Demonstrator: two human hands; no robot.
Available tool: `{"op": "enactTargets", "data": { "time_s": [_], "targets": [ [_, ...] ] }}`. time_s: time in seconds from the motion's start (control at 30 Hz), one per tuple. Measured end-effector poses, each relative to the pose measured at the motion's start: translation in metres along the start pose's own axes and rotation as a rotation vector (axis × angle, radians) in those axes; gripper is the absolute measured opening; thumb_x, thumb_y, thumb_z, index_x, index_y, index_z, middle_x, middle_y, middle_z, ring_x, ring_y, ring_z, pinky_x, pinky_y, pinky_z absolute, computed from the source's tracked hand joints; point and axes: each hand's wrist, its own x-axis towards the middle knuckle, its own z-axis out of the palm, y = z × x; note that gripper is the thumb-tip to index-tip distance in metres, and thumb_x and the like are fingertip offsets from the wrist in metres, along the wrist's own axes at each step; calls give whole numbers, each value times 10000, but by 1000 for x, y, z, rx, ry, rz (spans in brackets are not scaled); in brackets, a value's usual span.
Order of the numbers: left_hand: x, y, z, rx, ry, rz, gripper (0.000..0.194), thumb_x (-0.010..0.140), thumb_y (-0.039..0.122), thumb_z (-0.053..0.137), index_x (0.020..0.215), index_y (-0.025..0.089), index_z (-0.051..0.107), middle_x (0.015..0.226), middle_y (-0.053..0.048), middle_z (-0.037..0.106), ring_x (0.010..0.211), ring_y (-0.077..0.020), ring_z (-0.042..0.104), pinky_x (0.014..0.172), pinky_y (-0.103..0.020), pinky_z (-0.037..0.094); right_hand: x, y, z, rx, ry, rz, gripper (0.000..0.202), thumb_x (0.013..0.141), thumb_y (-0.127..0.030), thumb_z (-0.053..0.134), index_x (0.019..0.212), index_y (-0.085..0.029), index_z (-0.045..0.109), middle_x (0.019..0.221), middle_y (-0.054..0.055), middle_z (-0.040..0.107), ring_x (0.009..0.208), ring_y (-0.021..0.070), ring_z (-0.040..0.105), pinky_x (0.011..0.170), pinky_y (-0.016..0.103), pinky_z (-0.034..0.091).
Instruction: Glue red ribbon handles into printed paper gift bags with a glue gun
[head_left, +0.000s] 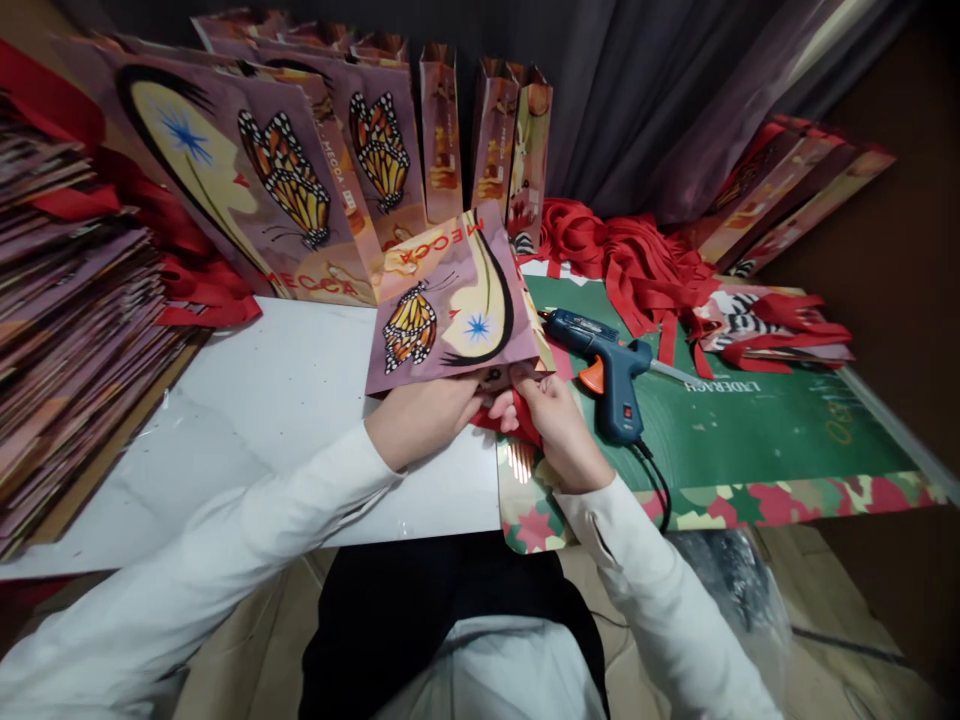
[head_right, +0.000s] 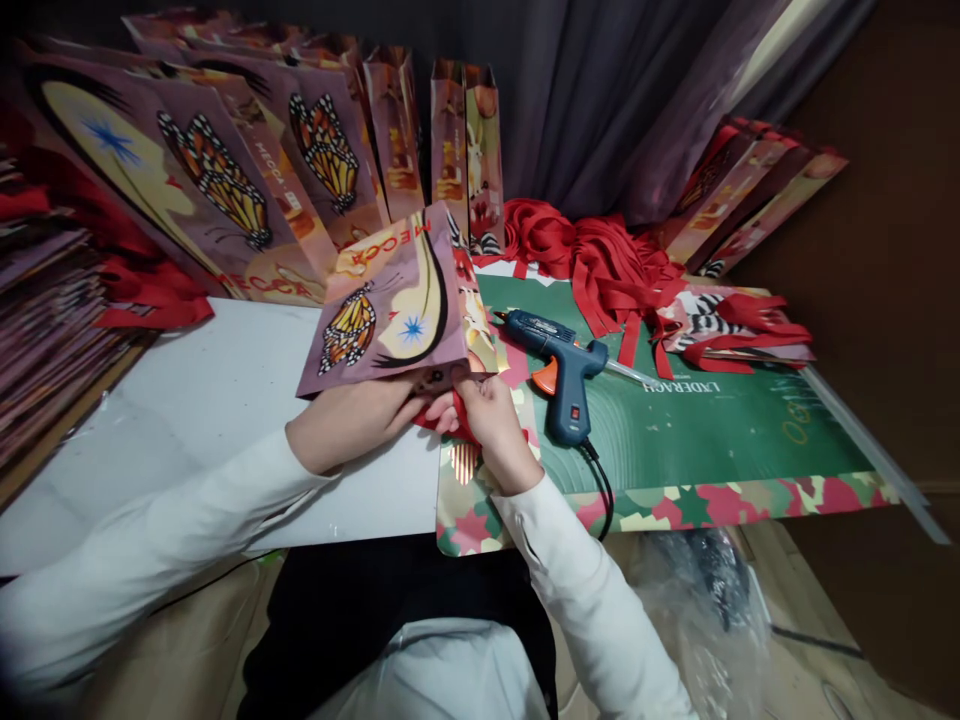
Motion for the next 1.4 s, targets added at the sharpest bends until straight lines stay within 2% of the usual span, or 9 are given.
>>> {"op": "enactTargets", "data": {
  "time_s": [0.23, 0.37, 0.47, 0.53, 0.67, 0.87, 1.0, 1.2, 1.4],
  "targets": [
    [-34, 9, -1, 303, 24, -106, 242, 930, 166, 474, 1059, 75, 657, 951, -191, 691, 885, -316, 671, 739, -404, 511, 5, -2, -1, -97, 121, 195, 160, 889, -254, 464, 844, -135, 560, 642, 63, 671, 481, 115, 592, 491, 227, 505],
    [-36, 3, 5, 328, 44, -123, 288, 912, 94, 459, 1133, 50, 637, 1021, -215, 678, 927, -327, 660, 793, -429, 512, 0, -13, -13, -657, 283, -206, 547, 791, -234, 604, 1296, -144, 415, 1135, 161, 619, 987, 235, 635, 850, 438, 545],
    [-29, 0, 8, 322, 58, -115, 273, 902, 82, 478, 1116, 59, 646, 1005, -194, 681, 907, -319, 659, 792, -423, 517, -3, -27, -15, -1206, 232, -570, 771, 768, -223, 648, 1450, -171, 293, 1441, 206, 350, 1360, 342, 335, 1064, 560, 360],
    [-26, -1, 8, 311, 102, -91, 263, 899, 86, 496, 1115, 69, 645, 1003, -176, 682, 914, -310, 655, 789, -411, 519, 2, -36, -9, -1501, 101, -679, 702, 795, -182, 622, 1441, -170, 348, 1502, 201, 253, 1409, 370, 216, 1097, 565, 289],
    [-25, -8, 9, 277, 199, 69, 264, 925, 82, 441, 1088, 90, 649, 969, -145, 677, 884, -270, 647, 751, -374, 513, 22, -52, 6, -1824, -68, -707, 451, 916, -127, 441, 1366, -150, 459, 1393, 185, 437, 1262, 328, 403, 997, 465, 364],
    [-47, -26, 15, 131, 292, 351, 376, 959, 77, 363, 1222, 174, 614, 1088, -109, 689, 1051, -214, 621, 942, -364, 440, 39, -67, 13, -1886, -13, -610, 326, 946, -123, 390, 1221, -187, 553, 1245, 150, 549, 1082, 303, 477, 805, 380, 371],
    [-63, -33, 21, 94, 334, 297, 450, 929, 88, 469, 1277, 352, 580, 1235, -18, 659, 1228, -174, 532, 1049, -356, 292, 41, -71, 14, -1857, -20, -598, 332, 911, -76, 418, 1182, -184, 576, 1226, 136, 564, 1067, 294, 488, 786, 369, 358],
    [-55, -53, 12, 18, 174, 292, 516, 829, 187, 544, 1290, 413, 580, 1382, -61, 518, 1440, -388, 174, 1068, -580, 153, 55, -76, 13, -1820, -97, -632, 379, 894, -42, 416, 1202, -185, 583, 1247, 123, 579, 1103, 284, 515, 831, 368, 378],
    [-52, -55, 7, 20, 135, 224, 547, 844, 196, 520, 1336, 437, 528, 1401, -74, 494, 1404, -377, 244, 1020, -592, 200, 10, -56, 21, -1716, -10, -842, 381, 910, -77, 410, 1271, -114, 526, 1346, 186, 510, 1192, 283, 490, 936, 405, 418]
  ]
}}
